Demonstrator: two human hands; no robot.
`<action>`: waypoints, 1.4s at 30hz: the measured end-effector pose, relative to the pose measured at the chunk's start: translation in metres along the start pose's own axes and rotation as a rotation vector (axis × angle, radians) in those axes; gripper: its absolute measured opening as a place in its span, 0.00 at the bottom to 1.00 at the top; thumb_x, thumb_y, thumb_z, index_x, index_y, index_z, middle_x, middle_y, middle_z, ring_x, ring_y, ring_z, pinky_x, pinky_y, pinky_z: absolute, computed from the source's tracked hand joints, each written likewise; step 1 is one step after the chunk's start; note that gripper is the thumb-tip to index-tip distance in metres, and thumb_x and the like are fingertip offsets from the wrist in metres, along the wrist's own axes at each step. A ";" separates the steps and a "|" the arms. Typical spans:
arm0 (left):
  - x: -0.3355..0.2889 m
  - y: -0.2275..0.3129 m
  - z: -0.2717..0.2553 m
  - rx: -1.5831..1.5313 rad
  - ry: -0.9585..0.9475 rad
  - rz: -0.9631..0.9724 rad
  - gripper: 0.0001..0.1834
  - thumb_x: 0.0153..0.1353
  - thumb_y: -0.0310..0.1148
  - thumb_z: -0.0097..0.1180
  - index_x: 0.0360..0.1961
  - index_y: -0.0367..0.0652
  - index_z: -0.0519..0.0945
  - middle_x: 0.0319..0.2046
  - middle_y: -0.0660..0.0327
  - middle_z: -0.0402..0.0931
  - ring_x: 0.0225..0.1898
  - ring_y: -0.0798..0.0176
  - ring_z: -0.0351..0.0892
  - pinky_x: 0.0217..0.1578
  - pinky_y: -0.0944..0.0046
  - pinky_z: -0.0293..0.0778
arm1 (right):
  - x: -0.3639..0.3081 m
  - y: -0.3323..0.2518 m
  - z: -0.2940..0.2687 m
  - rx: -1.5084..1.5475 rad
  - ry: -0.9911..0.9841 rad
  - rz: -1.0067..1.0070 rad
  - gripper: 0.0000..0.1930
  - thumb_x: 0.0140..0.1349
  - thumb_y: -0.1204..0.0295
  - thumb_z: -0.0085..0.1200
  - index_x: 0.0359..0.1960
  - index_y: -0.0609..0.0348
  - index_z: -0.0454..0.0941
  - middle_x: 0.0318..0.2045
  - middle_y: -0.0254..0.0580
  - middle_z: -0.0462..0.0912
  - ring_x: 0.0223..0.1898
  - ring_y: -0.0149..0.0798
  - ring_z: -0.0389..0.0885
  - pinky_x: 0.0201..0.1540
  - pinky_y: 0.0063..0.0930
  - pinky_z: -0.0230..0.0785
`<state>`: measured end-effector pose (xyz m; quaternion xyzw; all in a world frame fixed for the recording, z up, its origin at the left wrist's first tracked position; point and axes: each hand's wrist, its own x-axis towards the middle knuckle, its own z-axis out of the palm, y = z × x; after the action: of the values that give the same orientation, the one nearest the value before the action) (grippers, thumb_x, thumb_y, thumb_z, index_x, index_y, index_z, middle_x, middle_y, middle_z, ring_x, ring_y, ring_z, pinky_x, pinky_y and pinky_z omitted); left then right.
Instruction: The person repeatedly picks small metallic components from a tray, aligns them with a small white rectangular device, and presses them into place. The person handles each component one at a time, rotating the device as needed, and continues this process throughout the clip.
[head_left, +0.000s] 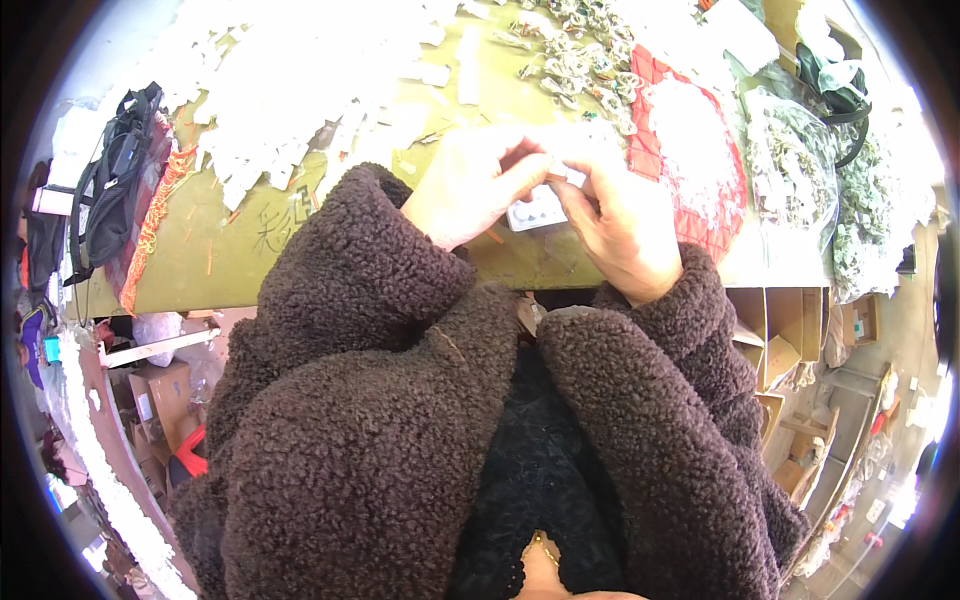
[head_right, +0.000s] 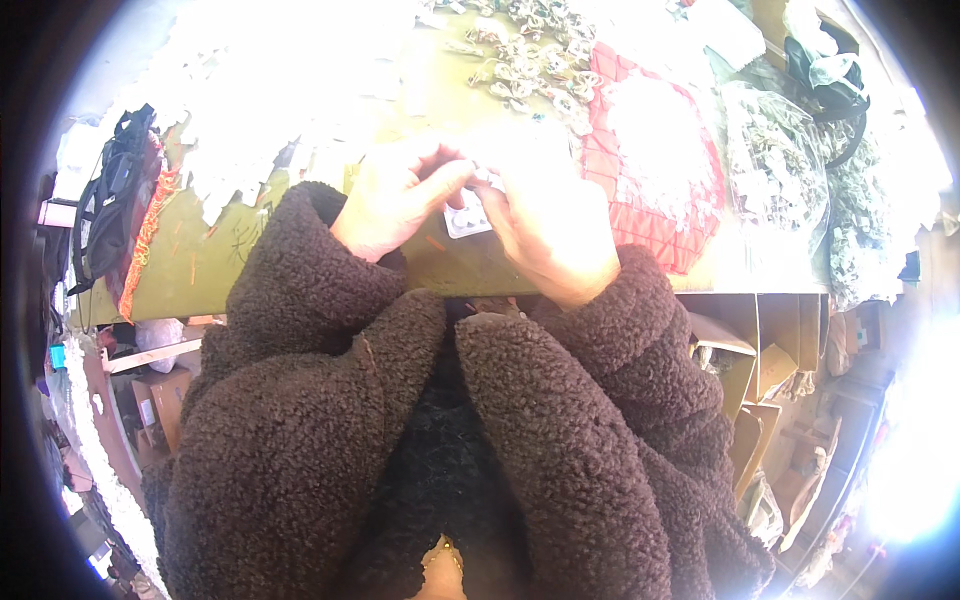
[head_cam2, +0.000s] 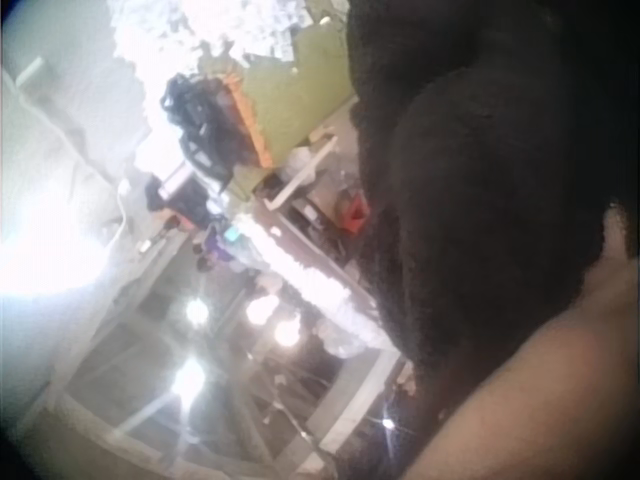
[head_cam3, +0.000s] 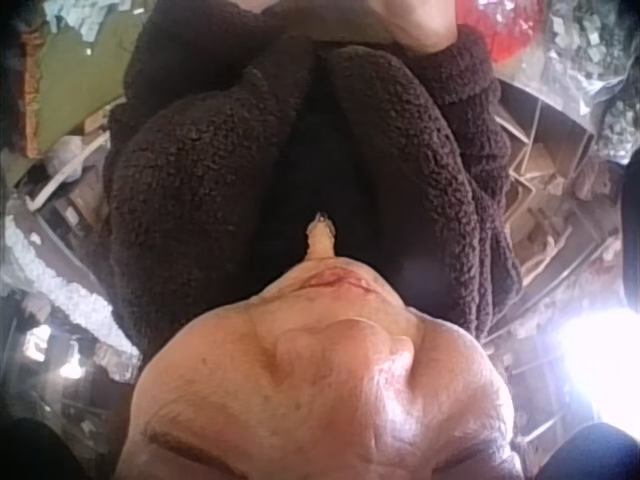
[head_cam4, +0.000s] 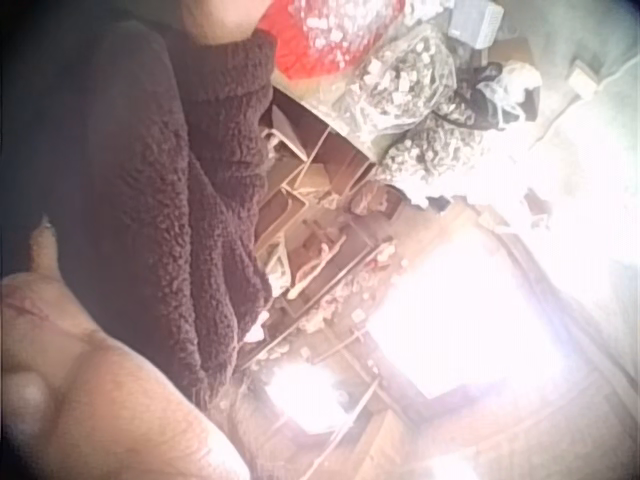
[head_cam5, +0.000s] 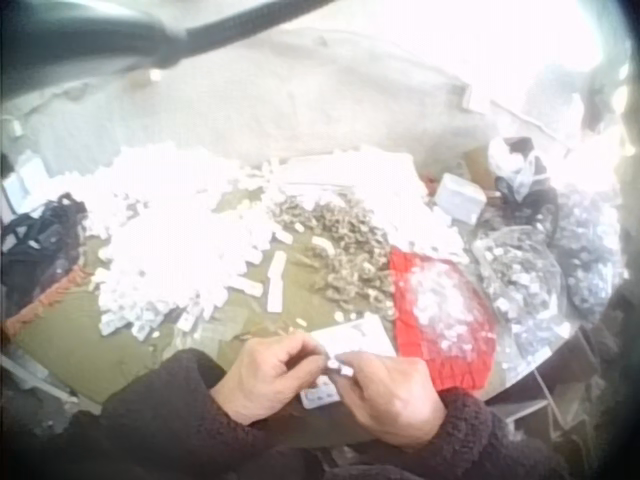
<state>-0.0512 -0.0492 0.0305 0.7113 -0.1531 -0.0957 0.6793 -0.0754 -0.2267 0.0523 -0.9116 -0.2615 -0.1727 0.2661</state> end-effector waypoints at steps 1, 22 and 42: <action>0.001 -0.001 0.000 -0.035 0.006 -0.017 0.09 0.62 0.31 0.52 0.37 0.37 0.80 0.27 0.64 0.77 0.26 0.72 0.75 0.29 0.73 0.72 | -0.001 0.000 -0.001 -0.005 -0.024 0.061 0.15 0.54 0.80 0.57 0.45 0.57 0.76 0.29 0.47 0.80 0.30 0.37 0.82 0.33 0.25 0.73; 0.057 -0.021 -0.049 0.923 0.314 0.033 0.07 0.59 0.33 0.51 0.31 0.40 0.78 0.27 0.55 0.77 0.28 0.62 0.75 0.27 0.63 0.70 | -0.019 0.010 -0.012 0.617 0.073 0.201 0.05 0.64 0.77 0.48 0.40 0.63 0.74 0.28 0.34 0.77 0.27 0.25 0.74 0.31 0.17 0.67; 0.024 -0.006 -0.017 -0.958 -0.293 -0.213 0.21 0.58 0.35 0.57 0.49 0.34 0.70 0.39 0.52 0.77 0.32 0.61 0.80 0.28 0.66 0.78 | 0.004 0.018 -0.009 1.100 -0.060 0.565 0.13 0.62 0.70 0.53 0.45 0.64 0.74 0.22 0.30 0.76 0.20 0.19 0.68 0.23 0.13 0.61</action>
<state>-0.0221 -0.0416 0.0276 0.3107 -0.1122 -0.3225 0.8870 -0.0638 -0.2432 0.0537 -0.6795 -0.0682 0.0902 0.7249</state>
